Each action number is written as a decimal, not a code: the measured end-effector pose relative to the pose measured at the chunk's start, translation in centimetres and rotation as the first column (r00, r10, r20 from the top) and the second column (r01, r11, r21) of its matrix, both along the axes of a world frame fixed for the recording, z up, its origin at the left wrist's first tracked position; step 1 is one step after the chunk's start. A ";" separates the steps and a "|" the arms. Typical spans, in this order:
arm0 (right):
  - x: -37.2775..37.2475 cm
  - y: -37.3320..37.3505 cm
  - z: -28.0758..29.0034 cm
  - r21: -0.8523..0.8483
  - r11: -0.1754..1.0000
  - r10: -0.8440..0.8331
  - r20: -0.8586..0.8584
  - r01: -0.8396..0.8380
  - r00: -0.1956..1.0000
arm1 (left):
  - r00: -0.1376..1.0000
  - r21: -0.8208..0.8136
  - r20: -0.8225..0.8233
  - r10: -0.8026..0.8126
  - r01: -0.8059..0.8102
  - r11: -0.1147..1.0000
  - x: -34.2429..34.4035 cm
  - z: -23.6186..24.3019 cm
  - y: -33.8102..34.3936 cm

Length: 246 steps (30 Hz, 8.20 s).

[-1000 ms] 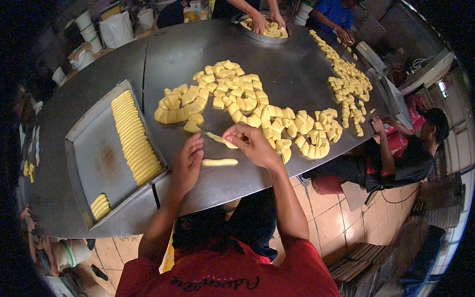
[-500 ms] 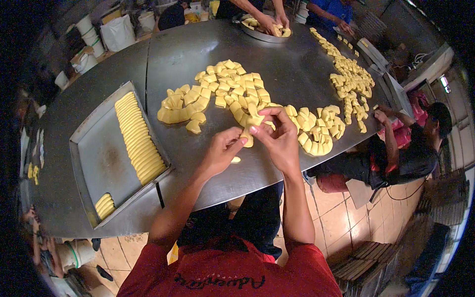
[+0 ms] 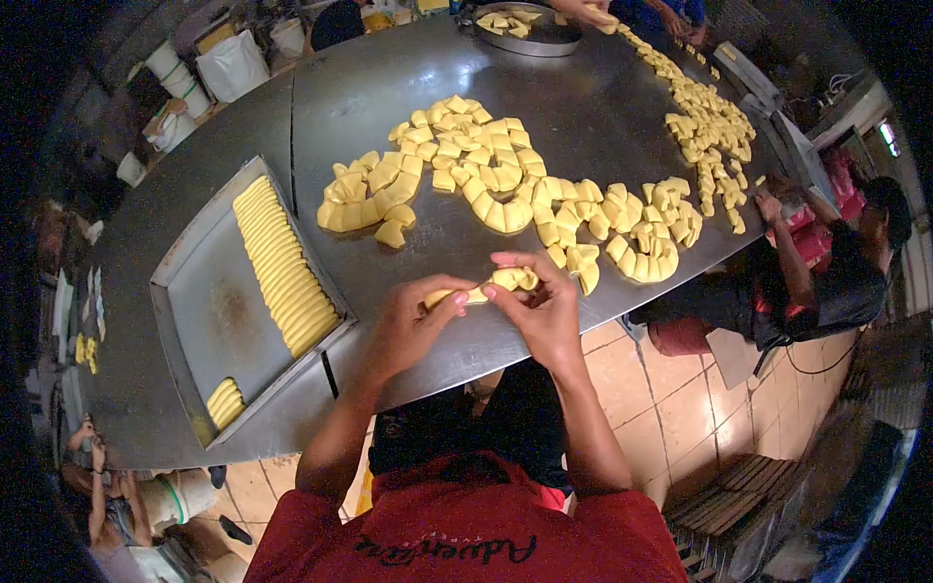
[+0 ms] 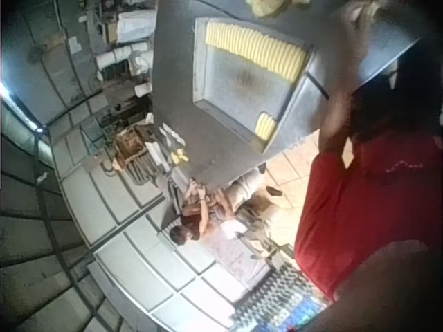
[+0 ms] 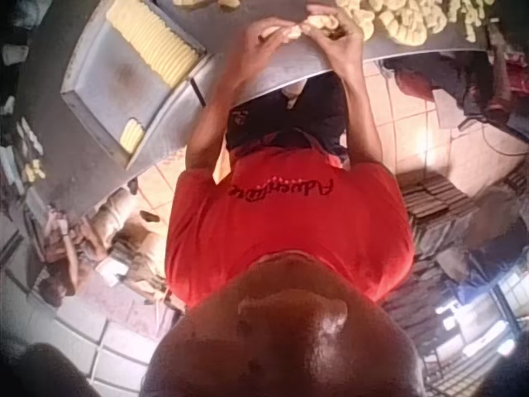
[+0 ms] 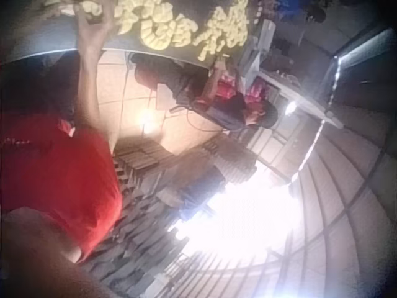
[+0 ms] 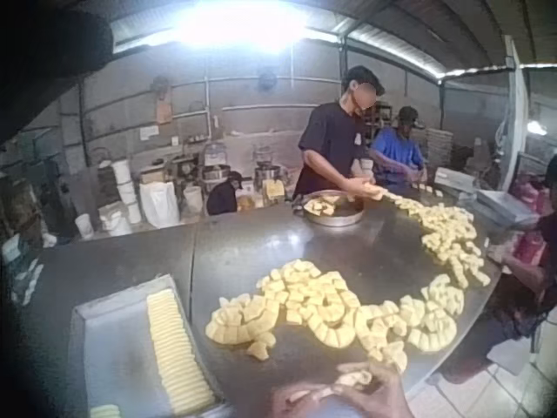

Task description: The person shapes pieces of dough into elongated rolls by hand and arranges them in rows on a baking tray.

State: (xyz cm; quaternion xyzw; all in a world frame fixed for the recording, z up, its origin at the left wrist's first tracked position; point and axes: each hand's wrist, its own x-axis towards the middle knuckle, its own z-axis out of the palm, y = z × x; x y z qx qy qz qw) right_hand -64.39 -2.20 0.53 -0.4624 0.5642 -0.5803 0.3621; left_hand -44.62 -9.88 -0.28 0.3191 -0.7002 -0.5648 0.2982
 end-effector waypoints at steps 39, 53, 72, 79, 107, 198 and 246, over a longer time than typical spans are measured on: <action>2.9 2.8 -0.3 -0.113 0.992 0.024 -0.248 -0.054 0.968 | 0.953 0.405 -0.256 0.159 -0.044 0.913 0.1 -2.6 4.3; 3.4 3.3 -0.9 -0.019 0.999 -0.024 0.173 0.028 0.985 | 0.798 0.533 -0.452 0.398 -0.116 0.838 -1.5 -2.4 5.3; 1.8 2.9 -0.1 -0.041 0.990 0.139 0.183 -0.134 0.973 | 0.860 0.490 -0.429 0.276 -0.036 0.871 -0.6 -0.9 4.5; 0.8 2.9 -0.7 0.095 0.990 0.112 -0.025 -0.109 0.993 | 0.975 0.325 -0.215 0.047 0.027 0.945 1.2 -0.8 3.6; 1.2 3.1 -2.0 -0.039 0.979 0.165 -0.429 -0.200 0.888 | 0.981 -0.068 0.103 0.164 -0.157 0.985 2.4 1.4 4.6; -2.4 -0.2 -6.2 0.043 0.991 0.091 -0.906 -0.123 0.414 | 0.919 -0.603 0.362 0.153 0.106 0.791 3.6 -6.9 -1.2; -0.5 -0.5 -5.9 -0.011 0.971 0.181 -0.611 -0.237 0.770 | 0.963 -0.212 0.236 0.129 -0.079 0.974 3.7 -5.6 0.6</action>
